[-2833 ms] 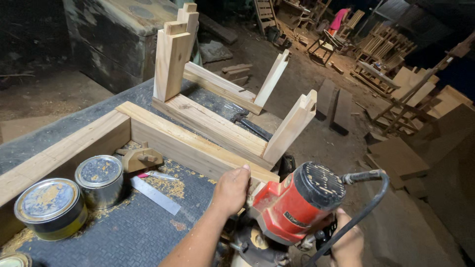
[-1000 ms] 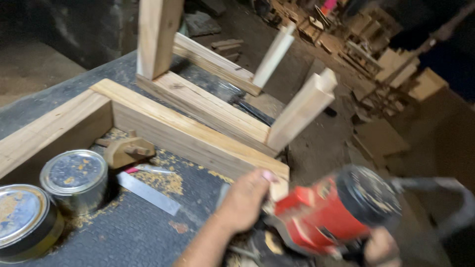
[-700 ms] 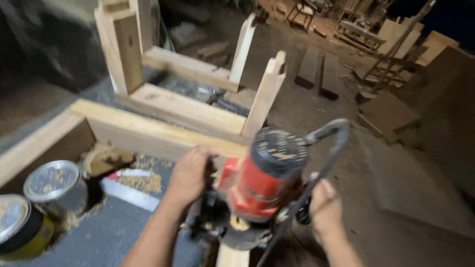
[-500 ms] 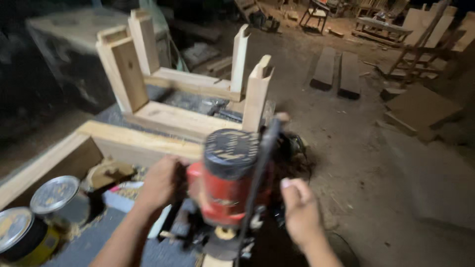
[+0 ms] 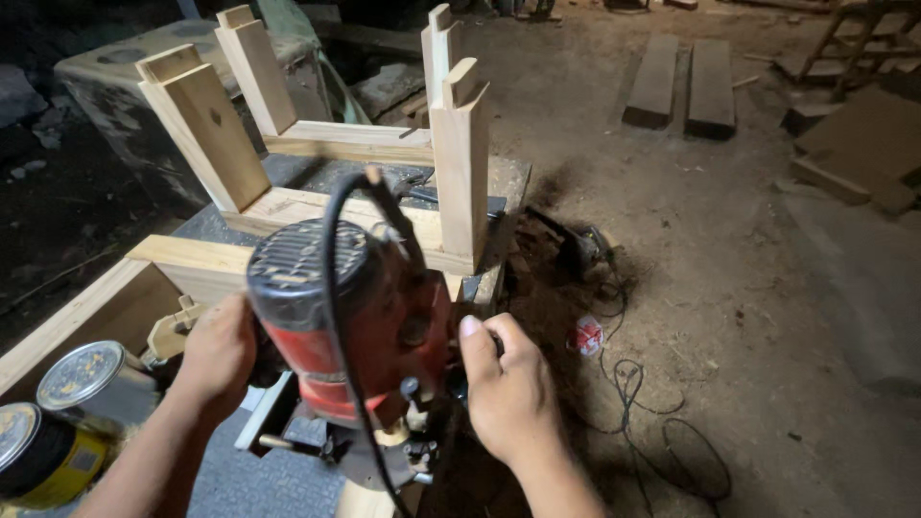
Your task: The person uses a handheld electric router to shape the edge of a wooden frame on a workbench. They guide the tool along the wood, creating a groove and generating sawdust.
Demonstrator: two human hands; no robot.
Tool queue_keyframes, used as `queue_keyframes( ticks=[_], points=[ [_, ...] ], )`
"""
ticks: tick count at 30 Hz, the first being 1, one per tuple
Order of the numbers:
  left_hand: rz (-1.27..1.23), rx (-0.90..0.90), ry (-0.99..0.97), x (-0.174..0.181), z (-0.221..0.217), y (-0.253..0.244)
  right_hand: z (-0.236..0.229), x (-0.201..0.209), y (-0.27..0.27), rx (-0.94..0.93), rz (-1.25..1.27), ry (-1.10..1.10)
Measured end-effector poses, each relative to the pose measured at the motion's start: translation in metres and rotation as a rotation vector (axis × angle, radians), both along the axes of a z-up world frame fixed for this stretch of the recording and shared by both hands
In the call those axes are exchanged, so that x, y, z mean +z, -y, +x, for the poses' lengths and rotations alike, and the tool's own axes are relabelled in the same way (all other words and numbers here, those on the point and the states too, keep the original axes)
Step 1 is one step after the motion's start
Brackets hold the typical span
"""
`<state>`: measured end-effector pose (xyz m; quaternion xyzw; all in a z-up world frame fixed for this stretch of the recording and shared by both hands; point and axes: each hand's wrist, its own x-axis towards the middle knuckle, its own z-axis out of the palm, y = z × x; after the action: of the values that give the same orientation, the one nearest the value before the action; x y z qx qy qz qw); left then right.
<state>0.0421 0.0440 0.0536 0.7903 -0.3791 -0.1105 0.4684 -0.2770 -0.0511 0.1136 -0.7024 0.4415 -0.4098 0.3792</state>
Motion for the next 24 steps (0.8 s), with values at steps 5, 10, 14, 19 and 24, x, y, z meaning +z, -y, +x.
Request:
queue_keyframes(
  ticks=[5,10,14,19,24],
  points=[
    [-0.128,-0.156,0.74,0.014,-0.001,-0.01,-0.005,0.001,0.005,0.12,0.024,-0.003],
    [-0.178,-0.003,-0.329,0.006,0.002,-0.009,-0.015,-0.001,0.014,0.281,0.026,-0.032],
    [-0.479,-0.07,-0.609,-0.006,0.01,-0.014,-0.021,0.001,0.019,0.382,0.051,-0.046],
    [-0.33,-0.06,-0.32,-0.016,0.028,-0.019,-0.025,-0.002,0.023,0.454,0.072,-0.058],
    [-0.199,-0.089,-0.027,-0.014,0.026,-0.019,-0.026,-0.006,0.023,0.475,0.057,-0.044]
  ],
)
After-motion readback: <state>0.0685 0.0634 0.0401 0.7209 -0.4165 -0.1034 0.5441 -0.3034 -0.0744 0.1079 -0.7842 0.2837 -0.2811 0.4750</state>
